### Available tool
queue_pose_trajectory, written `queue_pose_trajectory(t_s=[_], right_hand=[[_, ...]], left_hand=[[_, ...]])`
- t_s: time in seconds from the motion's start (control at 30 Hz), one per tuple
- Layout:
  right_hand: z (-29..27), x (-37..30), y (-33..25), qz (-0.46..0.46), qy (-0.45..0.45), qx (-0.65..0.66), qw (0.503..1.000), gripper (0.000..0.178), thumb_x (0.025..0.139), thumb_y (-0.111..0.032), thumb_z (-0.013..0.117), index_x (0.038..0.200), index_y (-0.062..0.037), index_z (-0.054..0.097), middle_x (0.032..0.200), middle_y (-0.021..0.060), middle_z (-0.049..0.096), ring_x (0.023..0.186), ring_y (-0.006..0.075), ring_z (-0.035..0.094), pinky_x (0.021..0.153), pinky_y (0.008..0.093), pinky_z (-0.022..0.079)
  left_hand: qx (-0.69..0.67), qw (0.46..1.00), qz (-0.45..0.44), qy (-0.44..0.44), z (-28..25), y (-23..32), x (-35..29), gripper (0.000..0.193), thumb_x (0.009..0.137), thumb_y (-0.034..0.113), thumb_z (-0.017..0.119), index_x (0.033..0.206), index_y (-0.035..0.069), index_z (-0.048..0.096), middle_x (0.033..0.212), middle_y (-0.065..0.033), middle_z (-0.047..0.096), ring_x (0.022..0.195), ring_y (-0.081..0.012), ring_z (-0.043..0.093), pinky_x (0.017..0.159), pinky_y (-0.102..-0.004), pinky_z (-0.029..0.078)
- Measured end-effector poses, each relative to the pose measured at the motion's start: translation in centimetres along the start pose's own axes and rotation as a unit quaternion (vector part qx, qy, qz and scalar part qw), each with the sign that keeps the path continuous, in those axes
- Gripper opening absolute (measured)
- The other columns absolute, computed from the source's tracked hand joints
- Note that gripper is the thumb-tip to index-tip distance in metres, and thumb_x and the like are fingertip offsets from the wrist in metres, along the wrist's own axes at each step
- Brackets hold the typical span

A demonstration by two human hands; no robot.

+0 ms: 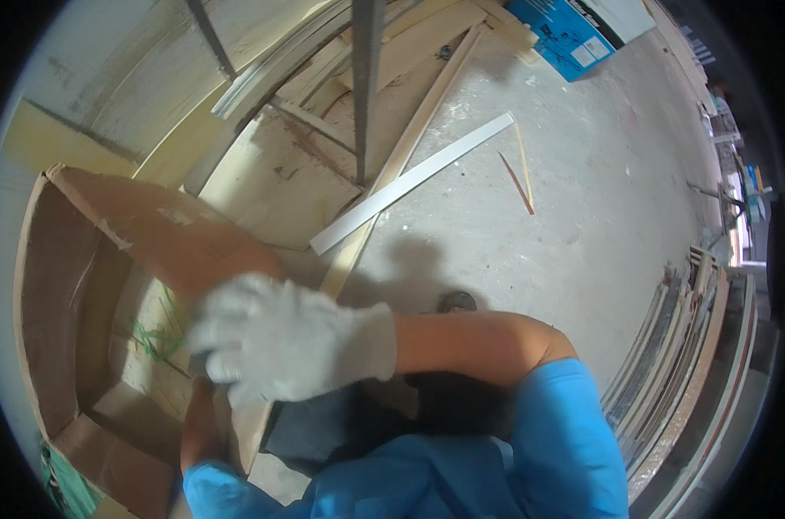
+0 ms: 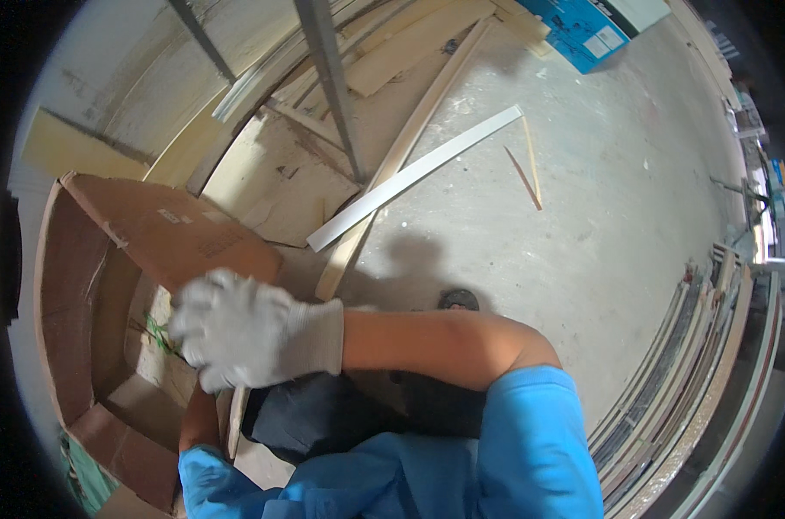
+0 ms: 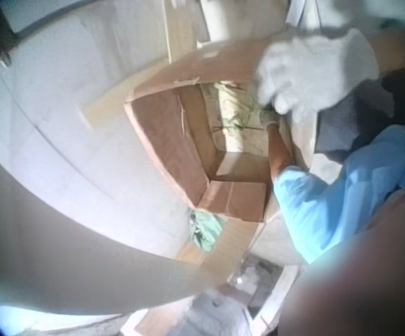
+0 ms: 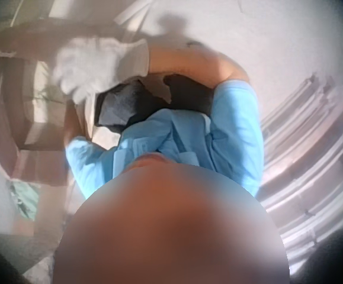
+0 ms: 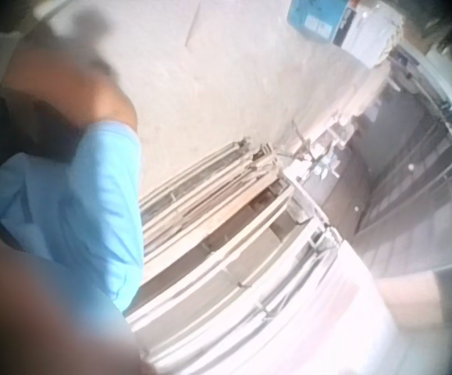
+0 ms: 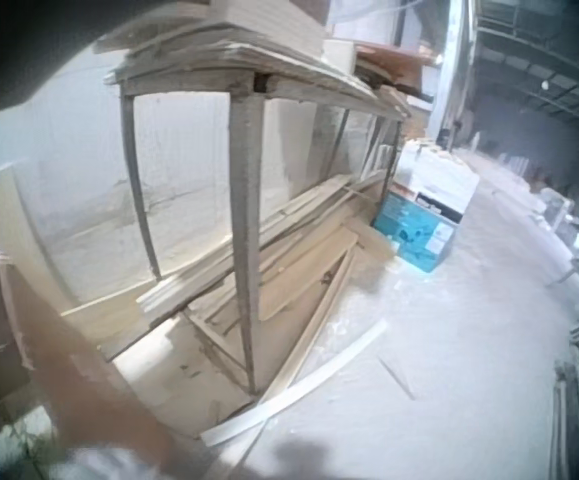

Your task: The person assembles a curved wooden frame by inserting small wooden pieces into slots along the top edge. They repeatedly pick pieces from a cardboard box, fit them into the frame, and adjust their position. The person also handles a long white strip and places it on the frame.

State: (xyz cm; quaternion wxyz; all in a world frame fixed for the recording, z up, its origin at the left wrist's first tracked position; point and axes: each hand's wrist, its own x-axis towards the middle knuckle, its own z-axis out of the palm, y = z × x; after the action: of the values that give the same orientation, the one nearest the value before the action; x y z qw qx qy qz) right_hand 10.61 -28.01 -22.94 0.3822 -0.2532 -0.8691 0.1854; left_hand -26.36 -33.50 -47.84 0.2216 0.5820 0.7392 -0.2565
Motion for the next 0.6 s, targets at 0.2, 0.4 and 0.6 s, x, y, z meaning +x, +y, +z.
queue_pose_trajectory(t_s=[0.2, 0.4, 0.6], right_hand=[[-4.1, -6.0, 13.4, 0.246, -0.019, -0.045, 0.968, 0.027, 0.086, -0.034, 0.059, 0.093, -0.0116, 0.071, 0.094, 0.0131, 0.070, 0.093, 0.0305, 0.067, 0.082, 0.0411, 0.053], [-0.6, -18.6, 21.3, 0.353, -0.221, -0.304, 0.857, 0.016, 0.086, -0.022, 0.060, 0.097, -0.0118, 0.067, 0.093, 0.0099, 0.067, 0.090, 0.0309, 0.066, 0.075, 0.0446, 0.052], [2.3, -21.9, 25.1, 0.380, -0.233, -0.409, 0.796, 0.027, 0.087, -0.016, 0.059, 0.114, -0.0158, 0.062, 0.104, 0.0035, 0.063, 0.105, 0.0226, 0.058, 0.084, 0.0395, 0.046]], left_hand=[[0.145, 0.988, 0.036, 0.041, -0.7, -3.8, 1.9, 0.043, 0.077, 0.039, 0.075, 0.109, 0.010, 0.072, 0.111, -0.0146, 0.069, 0.103, -0.0315, 0.066, 0.087, -0.0432, 0.051], [0.147, 0.985, 0.083, -0.019, -8.5, 0.3, 0.3, 0.028, 0.083, 0.032, 0.066, 0.086, 0.005, 0.074, 0.095, -0.0169, 0.070, 0.092, -0.0350, 0.067, 0.078, -0.0477, 0.052], [0.014, 0.974, 0.193, 0.118, -16.9, 2.3, -3.4, 0.022, 0.076, 0.026, 0.070, 0.088, 0.010, 0.076, 0.101, -0.0155, 0.070, 0.097, -0.0348, 0.065, 0.085, -0.0429, 0.051]])
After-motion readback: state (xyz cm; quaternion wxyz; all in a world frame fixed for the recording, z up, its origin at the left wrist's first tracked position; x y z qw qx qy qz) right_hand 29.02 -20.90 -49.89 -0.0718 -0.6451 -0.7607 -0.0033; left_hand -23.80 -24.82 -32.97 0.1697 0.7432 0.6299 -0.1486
